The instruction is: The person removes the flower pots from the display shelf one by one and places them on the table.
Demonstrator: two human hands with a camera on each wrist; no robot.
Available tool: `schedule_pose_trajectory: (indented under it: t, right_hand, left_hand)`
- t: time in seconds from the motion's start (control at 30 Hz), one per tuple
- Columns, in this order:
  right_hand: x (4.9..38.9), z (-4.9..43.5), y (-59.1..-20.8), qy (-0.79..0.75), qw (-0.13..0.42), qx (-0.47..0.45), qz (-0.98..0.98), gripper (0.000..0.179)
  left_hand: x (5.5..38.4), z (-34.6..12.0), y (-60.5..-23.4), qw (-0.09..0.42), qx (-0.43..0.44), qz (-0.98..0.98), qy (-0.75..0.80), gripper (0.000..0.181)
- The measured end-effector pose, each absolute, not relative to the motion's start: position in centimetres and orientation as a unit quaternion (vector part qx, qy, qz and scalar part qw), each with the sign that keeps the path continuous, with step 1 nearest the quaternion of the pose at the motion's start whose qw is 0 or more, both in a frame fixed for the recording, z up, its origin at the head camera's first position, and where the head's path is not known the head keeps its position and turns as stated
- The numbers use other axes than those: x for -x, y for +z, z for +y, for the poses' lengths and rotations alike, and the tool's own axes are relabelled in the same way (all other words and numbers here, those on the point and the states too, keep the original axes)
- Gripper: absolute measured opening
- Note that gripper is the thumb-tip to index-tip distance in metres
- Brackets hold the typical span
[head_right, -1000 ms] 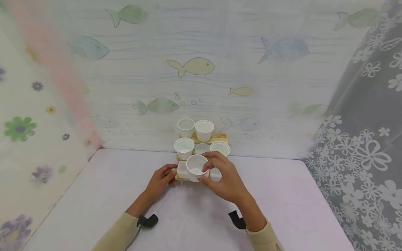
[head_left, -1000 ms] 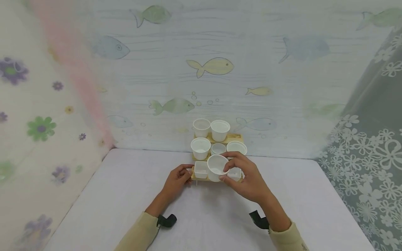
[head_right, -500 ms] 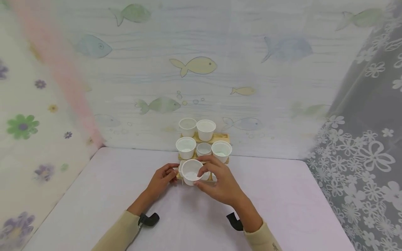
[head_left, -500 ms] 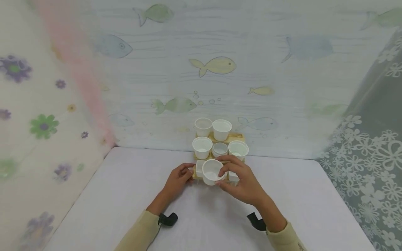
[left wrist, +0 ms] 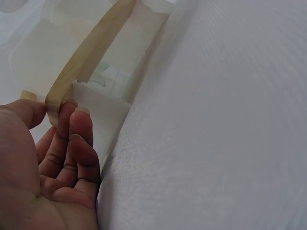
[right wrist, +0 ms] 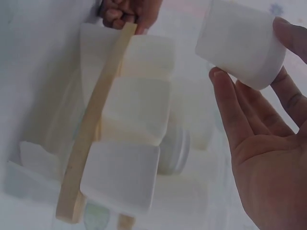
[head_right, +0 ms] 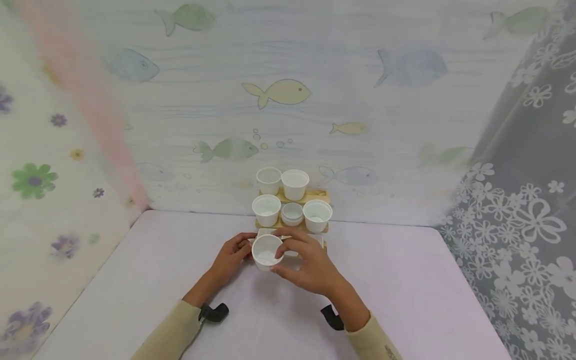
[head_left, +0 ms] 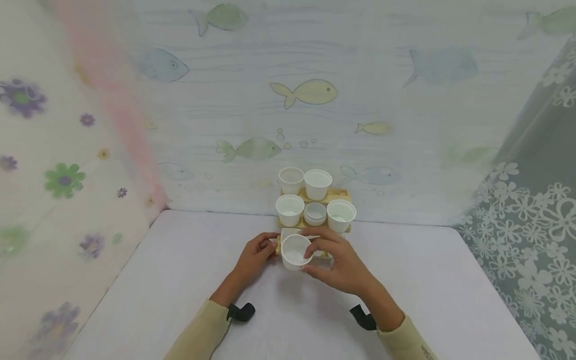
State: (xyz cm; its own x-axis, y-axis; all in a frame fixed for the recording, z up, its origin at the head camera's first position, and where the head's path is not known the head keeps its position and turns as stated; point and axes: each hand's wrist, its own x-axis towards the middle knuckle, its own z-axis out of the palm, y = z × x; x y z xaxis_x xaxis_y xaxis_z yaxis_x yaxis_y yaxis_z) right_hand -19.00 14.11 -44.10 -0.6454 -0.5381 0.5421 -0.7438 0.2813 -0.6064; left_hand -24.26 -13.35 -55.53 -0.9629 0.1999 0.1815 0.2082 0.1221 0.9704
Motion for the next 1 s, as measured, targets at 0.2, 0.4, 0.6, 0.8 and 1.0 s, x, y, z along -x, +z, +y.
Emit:
schedule_pose_trajectory:
  t: [0.2, 0.4, 0.6, 0.8, 1.0]
  right_hand:
    - [19.0, 13.7, -44.5, 0.42, 0.105, -0.416, -0.799, 0.023]
    - [18.9, 13.6, -44.5, 0.404, 0.084, -0.41, -0.813, 0.022]
    - [18.7, 13.4, -44.7, 0.413, 0.036, -0.413, -0.811, 0.017]
    - [18.5, 13.3, -45.1, 0.408, 0.015, -0.423, -0.809, 0.018]
    - [18.2, 13.3, -45.5, 0.393, 0.009, -0.423, -0.817, 0.019]
  left_hand:
    - [24.4, -13.3, -55.5, 0.0, 0.13, -0.743, -0.656, 0.029]
    - [24.5, -13.3, -55.5, -0.002, 0.13, -0.747, -0.652, 0.031]
    - [24.1, -13.3, -55.4, -0.001, 0.127, -0.753, -0.646, 0.032]
    - [23.8, -13.2, -55.4, 0.005, 0.136, -0.756, -0.641, 0.031]
    - [23.4, -13.1, -55.6, 0.008, 0.133, -0.756, -0.641, 0.032]
